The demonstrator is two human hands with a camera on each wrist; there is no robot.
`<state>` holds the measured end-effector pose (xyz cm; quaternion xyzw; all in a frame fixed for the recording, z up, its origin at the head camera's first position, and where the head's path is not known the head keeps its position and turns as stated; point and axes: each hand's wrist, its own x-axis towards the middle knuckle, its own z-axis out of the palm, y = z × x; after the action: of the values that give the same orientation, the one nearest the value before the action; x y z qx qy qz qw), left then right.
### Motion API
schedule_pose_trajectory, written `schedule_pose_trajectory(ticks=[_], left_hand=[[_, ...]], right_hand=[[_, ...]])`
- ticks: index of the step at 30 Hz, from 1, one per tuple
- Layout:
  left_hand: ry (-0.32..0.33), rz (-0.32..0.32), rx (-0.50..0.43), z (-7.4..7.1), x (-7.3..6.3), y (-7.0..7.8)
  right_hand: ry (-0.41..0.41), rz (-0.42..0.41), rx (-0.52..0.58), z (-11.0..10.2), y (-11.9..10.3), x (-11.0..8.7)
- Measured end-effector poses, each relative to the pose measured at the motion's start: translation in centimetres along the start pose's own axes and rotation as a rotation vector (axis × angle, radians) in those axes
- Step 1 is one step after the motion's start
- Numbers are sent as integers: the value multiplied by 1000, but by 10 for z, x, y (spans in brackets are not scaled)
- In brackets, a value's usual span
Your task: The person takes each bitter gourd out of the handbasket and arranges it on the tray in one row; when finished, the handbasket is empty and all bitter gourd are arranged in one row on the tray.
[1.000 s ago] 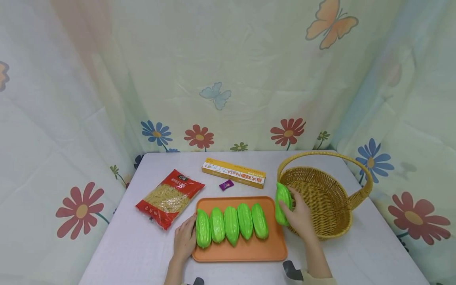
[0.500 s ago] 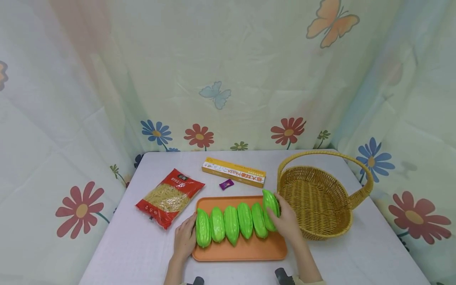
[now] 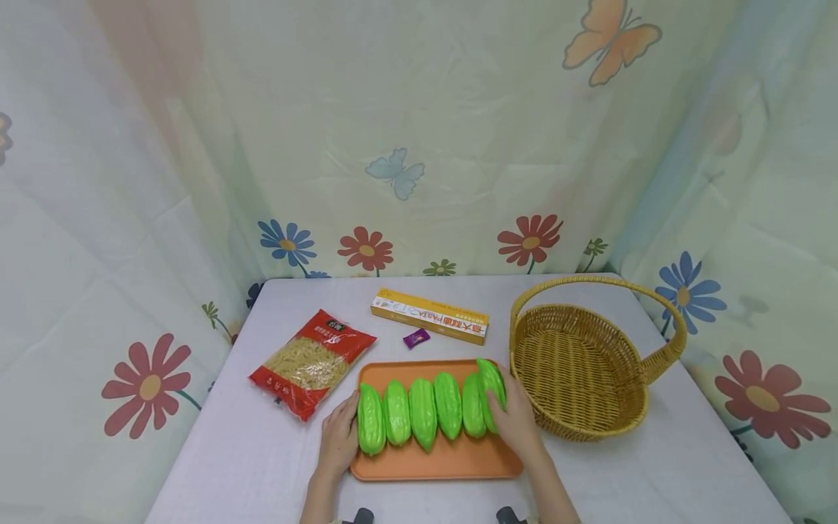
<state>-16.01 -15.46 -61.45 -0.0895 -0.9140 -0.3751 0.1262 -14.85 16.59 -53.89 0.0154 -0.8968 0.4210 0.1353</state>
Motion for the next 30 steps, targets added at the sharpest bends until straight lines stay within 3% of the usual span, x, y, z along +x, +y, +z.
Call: schedule_pose_trajectory(ticks=[6,14,23,30], left_hand=[[-23,-18,-30,-2,0,1],[-14,-2,-38,-2,1,-1],[-7,-52,-31,0,0,-4],[3,-56,-26,0,0,-3]], right_hand=[[-25,31,10,8,1,-3],[-95,162,17,12,10,-6],[-74,157,42,15,16,-9],[-55,155,9,15,12,-11]])
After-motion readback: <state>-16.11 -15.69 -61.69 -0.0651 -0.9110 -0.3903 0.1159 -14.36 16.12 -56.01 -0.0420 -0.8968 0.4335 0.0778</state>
